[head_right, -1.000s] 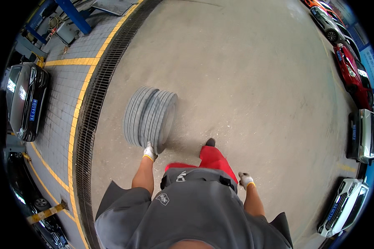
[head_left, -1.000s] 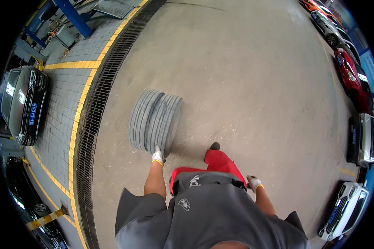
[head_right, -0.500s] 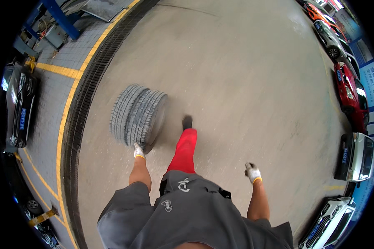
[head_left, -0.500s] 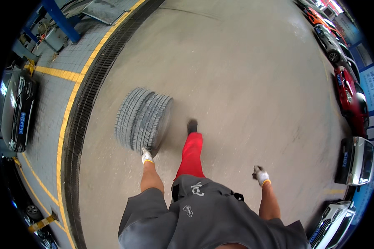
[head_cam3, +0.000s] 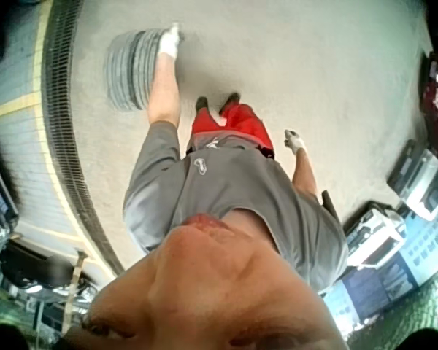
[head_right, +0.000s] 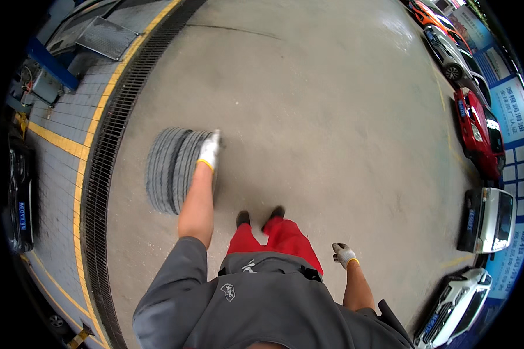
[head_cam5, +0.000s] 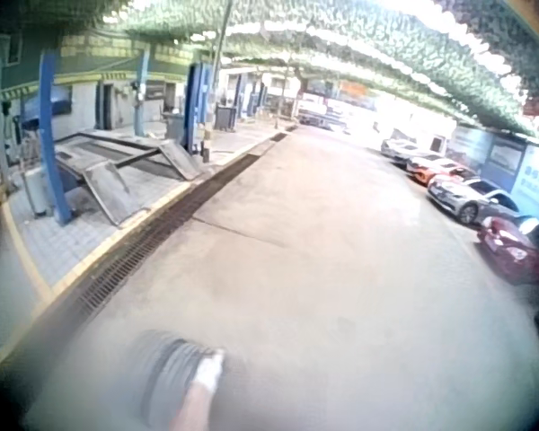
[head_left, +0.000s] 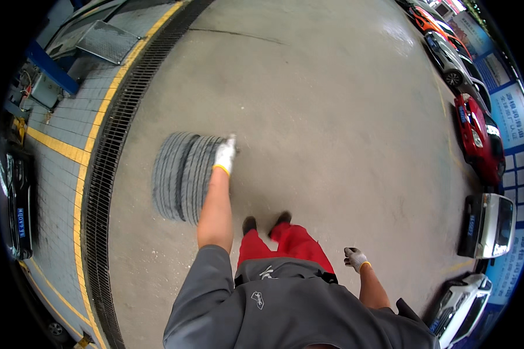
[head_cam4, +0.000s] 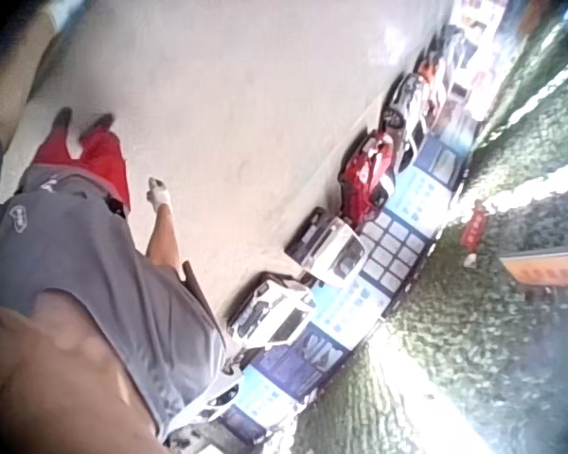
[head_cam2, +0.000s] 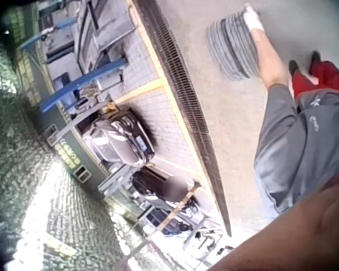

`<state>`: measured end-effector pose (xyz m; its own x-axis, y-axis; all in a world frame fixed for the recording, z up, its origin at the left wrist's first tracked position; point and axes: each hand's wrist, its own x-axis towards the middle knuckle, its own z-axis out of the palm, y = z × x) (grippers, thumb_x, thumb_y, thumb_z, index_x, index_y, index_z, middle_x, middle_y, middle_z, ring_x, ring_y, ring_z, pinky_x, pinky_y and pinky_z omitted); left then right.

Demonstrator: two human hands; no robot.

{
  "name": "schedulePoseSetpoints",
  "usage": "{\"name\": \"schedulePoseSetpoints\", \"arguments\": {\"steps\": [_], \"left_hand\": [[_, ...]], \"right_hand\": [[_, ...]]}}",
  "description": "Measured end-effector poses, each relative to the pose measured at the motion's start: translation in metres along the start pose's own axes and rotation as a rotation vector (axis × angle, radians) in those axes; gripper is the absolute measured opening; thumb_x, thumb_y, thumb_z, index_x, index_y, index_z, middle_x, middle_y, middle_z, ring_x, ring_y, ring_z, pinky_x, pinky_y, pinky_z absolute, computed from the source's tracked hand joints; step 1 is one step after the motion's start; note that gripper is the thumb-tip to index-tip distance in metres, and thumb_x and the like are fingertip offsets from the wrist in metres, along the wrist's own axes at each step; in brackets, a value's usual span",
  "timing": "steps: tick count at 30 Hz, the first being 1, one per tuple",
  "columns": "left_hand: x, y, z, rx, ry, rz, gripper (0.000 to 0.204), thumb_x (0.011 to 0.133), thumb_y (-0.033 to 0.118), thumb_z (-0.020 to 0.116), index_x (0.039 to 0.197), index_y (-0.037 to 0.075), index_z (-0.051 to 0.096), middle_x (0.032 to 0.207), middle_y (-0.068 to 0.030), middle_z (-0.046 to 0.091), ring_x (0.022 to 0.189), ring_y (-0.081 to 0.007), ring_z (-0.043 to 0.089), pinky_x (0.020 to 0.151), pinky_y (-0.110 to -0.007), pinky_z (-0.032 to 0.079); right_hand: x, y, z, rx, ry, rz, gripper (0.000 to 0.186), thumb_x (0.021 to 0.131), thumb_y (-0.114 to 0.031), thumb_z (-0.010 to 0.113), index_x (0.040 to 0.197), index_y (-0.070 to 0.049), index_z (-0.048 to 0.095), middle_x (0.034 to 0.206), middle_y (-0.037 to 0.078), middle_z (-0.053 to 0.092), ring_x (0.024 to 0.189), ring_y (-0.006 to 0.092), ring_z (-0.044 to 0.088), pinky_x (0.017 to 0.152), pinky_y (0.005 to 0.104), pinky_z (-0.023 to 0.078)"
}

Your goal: The person uses an impact wrench to loosen and remove lug nuts from a car tire. After removing the tire, they roll it across the garage floor and stack it with other tires.

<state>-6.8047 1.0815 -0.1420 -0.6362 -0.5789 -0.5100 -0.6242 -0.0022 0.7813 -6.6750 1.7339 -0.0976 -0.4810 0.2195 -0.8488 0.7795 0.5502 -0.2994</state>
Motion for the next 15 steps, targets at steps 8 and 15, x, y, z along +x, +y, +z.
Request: {"name": "schedulePoseSetpoints", "arguments": {"steps": [8,15], "left_hand": [[-0.029,-0.023,0.006,0.521,-0.168,0.131,0.08,0.091,0.066,0.041,0.119,-0.006,0.063,0.122,-0.0313,0.059,0.123,-0.0404,0.054,0.105,-0.045,0.041],[-0.1,-0.193,-0.061,0.554,-0.228,-0.428,0.074,0.095,0.057,0.04,0.128,-0.006,0.057,0.123,-0.0273,0.062,0.095,-0.0388,0.069,0.091,-0.045,0.05]], "right_hand": [[0.114,-0.166,0.033,0.038,-0.086,-0.114,0.046,0.094,-0.037,0.061,0.124,-0.003,0.054,0.097,0.008,0.059,0.075,0.0211,0.062,0.069,0.0378,0.056],[0.214,-0.27,0.018,-0.113,-0.118,-0.025,0.049,0.093,-0.042,0.056,0.122,-0.002,0.056,0.102,0.012,0.062,0.082,0.0272,0.064,0.069,0.0429,0.057]]}}
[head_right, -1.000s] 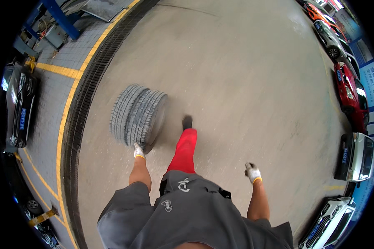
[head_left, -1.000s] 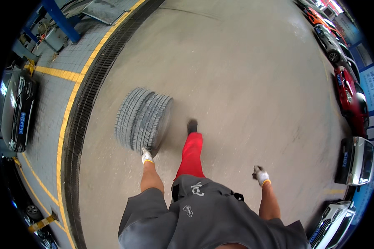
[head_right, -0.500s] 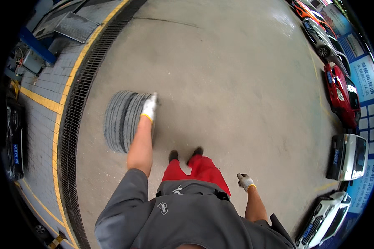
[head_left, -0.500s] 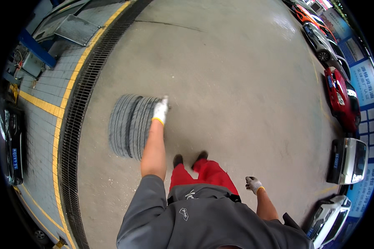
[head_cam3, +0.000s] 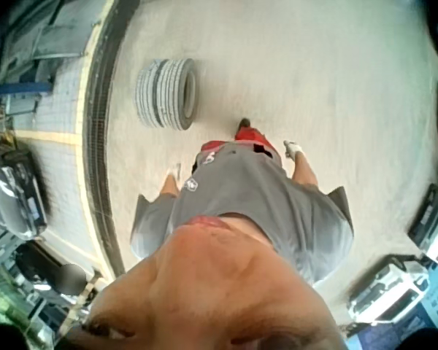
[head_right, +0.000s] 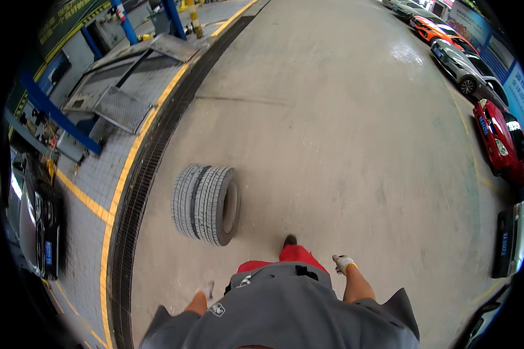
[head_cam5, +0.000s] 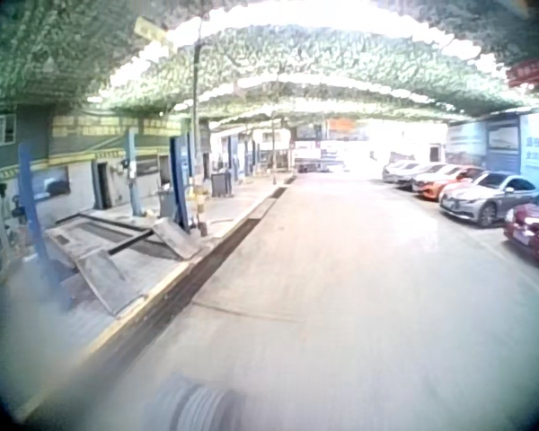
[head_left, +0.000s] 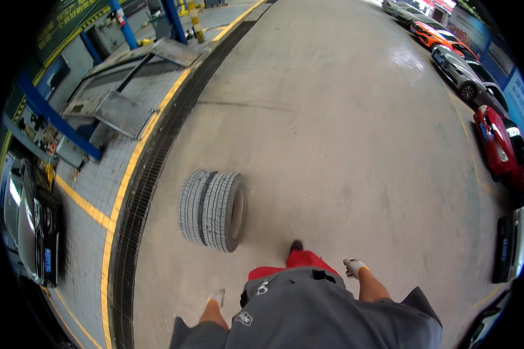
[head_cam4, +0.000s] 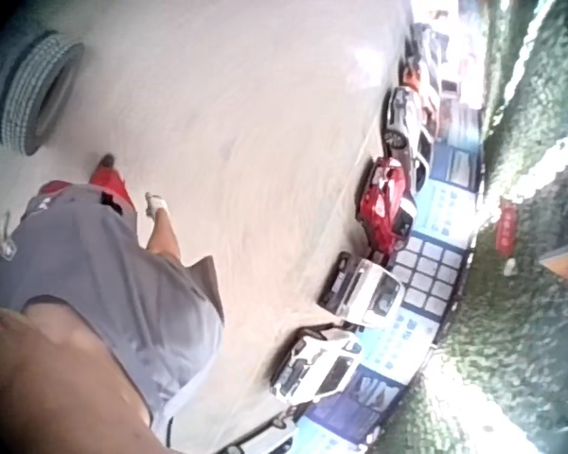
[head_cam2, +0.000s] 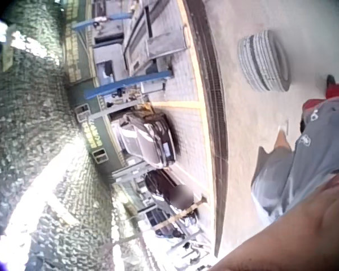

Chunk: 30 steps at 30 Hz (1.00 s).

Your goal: The person uses an impact wrench to loosen and remove lug nuts from a car tire. After removing the tire, they roll it across the garage floor and stack it with other tires.

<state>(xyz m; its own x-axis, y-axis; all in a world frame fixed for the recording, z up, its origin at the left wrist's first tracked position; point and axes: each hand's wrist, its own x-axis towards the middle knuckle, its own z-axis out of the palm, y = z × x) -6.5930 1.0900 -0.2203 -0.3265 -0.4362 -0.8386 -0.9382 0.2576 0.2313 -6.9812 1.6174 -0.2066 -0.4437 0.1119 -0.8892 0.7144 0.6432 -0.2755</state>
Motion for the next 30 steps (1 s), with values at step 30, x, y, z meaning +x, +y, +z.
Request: {"name": "schedulePoseSetpoints", "arguments": {"steps": [30], "left_hand": [[0.208,0.497,-0.437,-0.22,0.37,0.326,0.066,0.094,0.06,0.043,0.126,0.006,0.062,0.115,-0.0261,0.064,0.11,-0.0393,0.059,0.095,-0.044,0.046]], "right_hand": [[0.132,-0.467,0.003,-0.059,0.003,0.055,0.05,0.093,-0.045,0.058,0.12,-0.002,0.056,0.098,0.017,0.063,0.083,0.0305,0.064,0.069,0.0446,0.056]]}}
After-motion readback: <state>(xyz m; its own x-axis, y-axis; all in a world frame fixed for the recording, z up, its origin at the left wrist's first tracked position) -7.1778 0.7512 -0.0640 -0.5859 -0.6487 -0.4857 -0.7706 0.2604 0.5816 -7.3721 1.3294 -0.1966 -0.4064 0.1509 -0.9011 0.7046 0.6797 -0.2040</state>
